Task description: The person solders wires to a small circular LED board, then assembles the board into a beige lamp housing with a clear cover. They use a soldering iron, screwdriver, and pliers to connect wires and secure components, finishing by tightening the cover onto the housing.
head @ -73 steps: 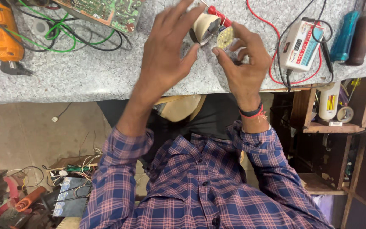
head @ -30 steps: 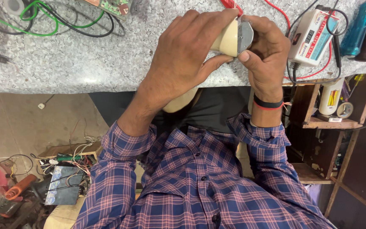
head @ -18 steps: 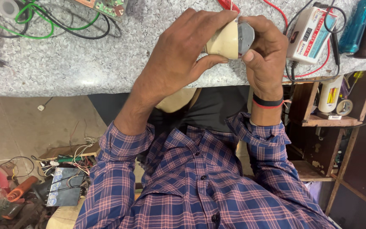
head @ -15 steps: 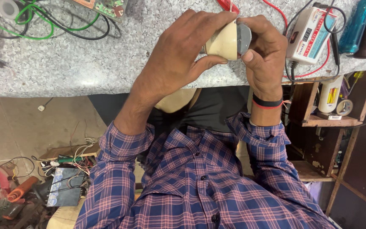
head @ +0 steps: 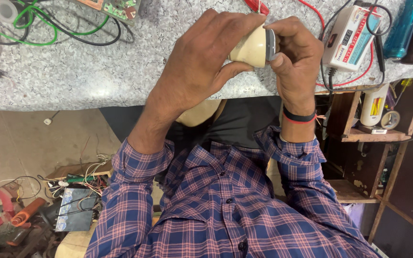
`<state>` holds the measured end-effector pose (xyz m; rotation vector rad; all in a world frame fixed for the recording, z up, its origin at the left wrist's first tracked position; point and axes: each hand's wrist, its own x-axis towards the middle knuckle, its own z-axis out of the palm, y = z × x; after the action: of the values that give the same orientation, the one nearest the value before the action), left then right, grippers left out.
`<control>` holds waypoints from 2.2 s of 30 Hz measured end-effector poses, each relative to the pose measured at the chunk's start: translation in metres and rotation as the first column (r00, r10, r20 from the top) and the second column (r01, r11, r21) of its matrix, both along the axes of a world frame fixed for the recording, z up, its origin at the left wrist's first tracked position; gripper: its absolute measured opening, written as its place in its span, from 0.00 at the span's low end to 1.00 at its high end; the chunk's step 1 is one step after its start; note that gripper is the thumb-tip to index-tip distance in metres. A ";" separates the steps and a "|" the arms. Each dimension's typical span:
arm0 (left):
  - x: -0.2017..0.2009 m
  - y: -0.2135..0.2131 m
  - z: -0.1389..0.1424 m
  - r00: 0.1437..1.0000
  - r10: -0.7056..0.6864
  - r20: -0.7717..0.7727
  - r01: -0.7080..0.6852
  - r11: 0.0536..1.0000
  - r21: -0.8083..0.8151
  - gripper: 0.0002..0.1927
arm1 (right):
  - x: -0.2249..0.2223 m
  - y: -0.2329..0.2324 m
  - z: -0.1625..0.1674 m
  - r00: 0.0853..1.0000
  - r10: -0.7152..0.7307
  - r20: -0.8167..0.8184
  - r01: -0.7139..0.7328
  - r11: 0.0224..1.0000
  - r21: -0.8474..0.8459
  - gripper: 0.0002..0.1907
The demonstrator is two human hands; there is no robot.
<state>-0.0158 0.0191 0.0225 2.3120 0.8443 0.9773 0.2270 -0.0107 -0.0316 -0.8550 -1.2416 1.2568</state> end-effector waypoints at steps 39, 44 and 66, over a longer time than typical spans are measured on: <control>0.003 0.006 -0.045 0.962 -0.114 0.246 0.171 0.960 -0.223 0.40 | -0.008 0.006 0.013 0.993 0.050 0.104 -0.061 0.993 0.105 0.28; 0.001 0.002 -0.050 0.956 -0.081 0.280 0.170 0.936 -0.309 0.42 | -0.006 0.003 0.010 1.000 0.006 0.020 -0.006 1.000 0.016 0.26; 0.000 0.004 -0.026 0.999 -0.004 0.046 0.003 1.000 0.020 0.35 | -0.006 0.003 0.004 0.999 -0.036 -0.002 0.036 0.999 0.003 0.20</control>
<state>-0.0161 0.0235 -0.0034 2.2981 0.8151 1.0380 0.2209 -0.0076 -0.0274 -0.8704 -1.2212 1.2271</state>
